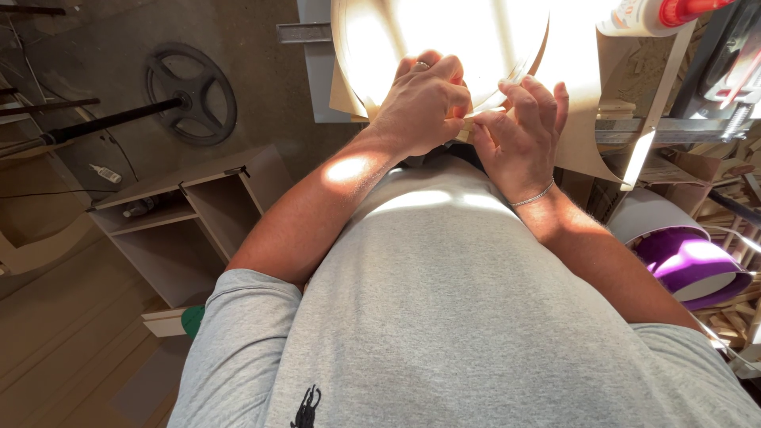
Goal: Assemble a decorative wooden pattern by gluing small pieces onto a base and trimming them with a knife
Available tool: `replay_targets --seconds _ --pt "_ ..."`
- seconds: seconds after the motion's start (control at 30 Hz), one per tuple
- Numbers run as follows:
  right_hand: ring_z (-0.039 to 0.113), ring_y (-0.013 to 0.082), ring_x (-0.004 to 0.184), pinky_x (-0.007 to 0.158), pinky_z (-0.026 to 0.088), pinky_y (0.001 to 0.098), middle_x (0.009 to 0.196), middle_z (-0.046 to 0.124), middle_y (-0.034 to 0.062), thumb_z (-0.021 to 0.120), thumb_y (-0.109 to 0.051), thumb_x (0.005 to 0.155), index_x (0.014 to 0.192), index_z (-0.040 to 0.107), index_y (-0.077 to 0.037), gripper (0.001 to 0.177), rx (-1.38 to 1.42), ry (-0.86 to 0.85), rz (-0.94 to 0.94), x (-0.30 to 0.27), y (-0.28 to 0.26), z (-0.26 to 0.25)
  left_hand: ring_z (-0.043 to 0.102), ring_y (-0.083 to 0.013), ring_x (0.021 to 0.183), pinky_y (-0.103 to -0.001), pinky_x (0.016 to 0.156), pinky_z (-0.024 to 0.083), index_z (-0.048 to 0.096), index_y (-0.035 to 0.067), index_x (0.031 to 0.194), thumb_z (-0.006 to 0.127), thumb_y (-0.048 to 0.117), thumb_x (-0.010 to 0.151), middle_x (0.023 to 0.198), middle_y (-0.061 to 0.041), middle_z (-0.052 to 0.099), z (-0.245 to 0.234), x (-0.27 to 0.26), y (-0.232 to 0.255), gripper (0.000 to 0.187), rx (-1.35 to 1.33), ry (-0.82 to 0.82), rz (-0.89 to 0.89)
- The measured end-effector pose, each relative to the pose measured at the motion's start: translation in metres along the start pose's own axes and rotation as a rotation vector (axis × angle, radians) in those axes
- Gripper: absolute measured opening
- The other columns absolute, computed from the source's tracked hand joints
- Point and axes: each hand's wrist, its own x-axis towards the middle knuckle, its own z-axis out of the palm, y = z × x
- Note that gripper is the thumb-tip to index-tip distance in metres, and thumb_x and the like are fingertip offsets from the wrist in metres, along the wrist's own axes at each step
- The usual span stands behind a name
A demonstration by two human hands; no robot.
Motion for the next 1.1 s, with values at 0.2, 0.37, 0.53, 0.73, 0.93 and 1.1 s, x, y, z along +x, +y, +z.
replay_targets --seconds 0.2,0.37,0.53,0.73,0.93,1.1 --pt "0.053 0.0372 0.132 0.118 0.022 0.0671 0.135 0.062 0.0082 0.090 -0.013 0.093 0.093 0.071 -0.019 0.021 -0.020 -0.007 0.005 -0.001 -0.001 -0.001 0.044 -0.0191 0.100 -0.038 0.096 0.030 0.071 0.024 0.068 0.077 0.021 0.083 0.092 0.007 0.051 -0.007 -0.001 0.006 0.016 0.021 -0.036 -0.015" --pt "0.052 0.0357 0.133 0.117 0.029 0.0607 0.135 0.064 0.0089 0.086 -0.016 0.094 0.092 0.077 -0.020 0.009 0.103 0.044 0.000 0.002 0.010 -0.009 0.049 -0.0234 0.115 -0.046 0.109 0.026 0.075 0.023 0.083 0.074 0.024 0.090 0.108 0.003 0.061 -0.032 -0.002 0.023 0.007 -0.021 -0.152 -0.113" --pt "0.052 0.0352 0.121 0.108 0.043 0.0473 0.126 0.064 0.0125 0.084 -0.004 0.094 0.101 0.074 -0.009 0.013 0.285 0.145 -0.066 0.001 0.013 -0.030 0.059 -0.0233 0.110 -0.035 0.090 0.050 0.073 0.010 0.094 0.062 0.008 0.098 0.106 -0.003 0.071 -0.058 -0.013 0.009 0.012 -0.283 -0.012 -0.208" --pt "0.048 0.0174 0.065 0.062 0.041 0.0350 0.076 0.053 0.0041 0.067 -0.029 0.110 0.093 0.057 -0.004 0.032 0.419 0.072 0.442 -0.056 0.032 -0.026 0.041 -0.0130 0.072 -0.031 0.066 0.039 0.046 0.011 0.074 0.045 0.038 0.107 0.073 0.002 0.043 -0.066 -0.049 -0.052 0.042 -0.382 0.521 -0.202" --pt "0.043 0.0319 0.045 0.051 0.045 0.0374 0.052 0.034 0.0017 0.046 -0.064 0.107 0.058 0.038 -0.022 0.065 -0.039 0.153 0.253 -0.070 0.015 -0.018 0.048 -0.0179 0.059 -0.029 0.069 0.041 0.050 0.019 0.059 0.038 0.049 0.112 0.058 0.004 0.049 -0.078 -0.058 -0.075 0.062 -0.318 0.553 0.167" --pt "0.064 0.0333 0.111 0.095 0.048 0.0448 0.114 0.069 0.0065 0.080 -0.031 0.099 0.096 0.078 -0.015 0.017 -0.085 0.073 0.198 -0.016 -0.047 -0.026 0.066 -0.0285 0.100 -0.039 0.087 0.053 0.073 0.016 0.096 0.085 0.043 0.083 0.103 -0.004 0.069 -0.047 -0.040 -0.072 0.032 -0.077 0.432 0.481"
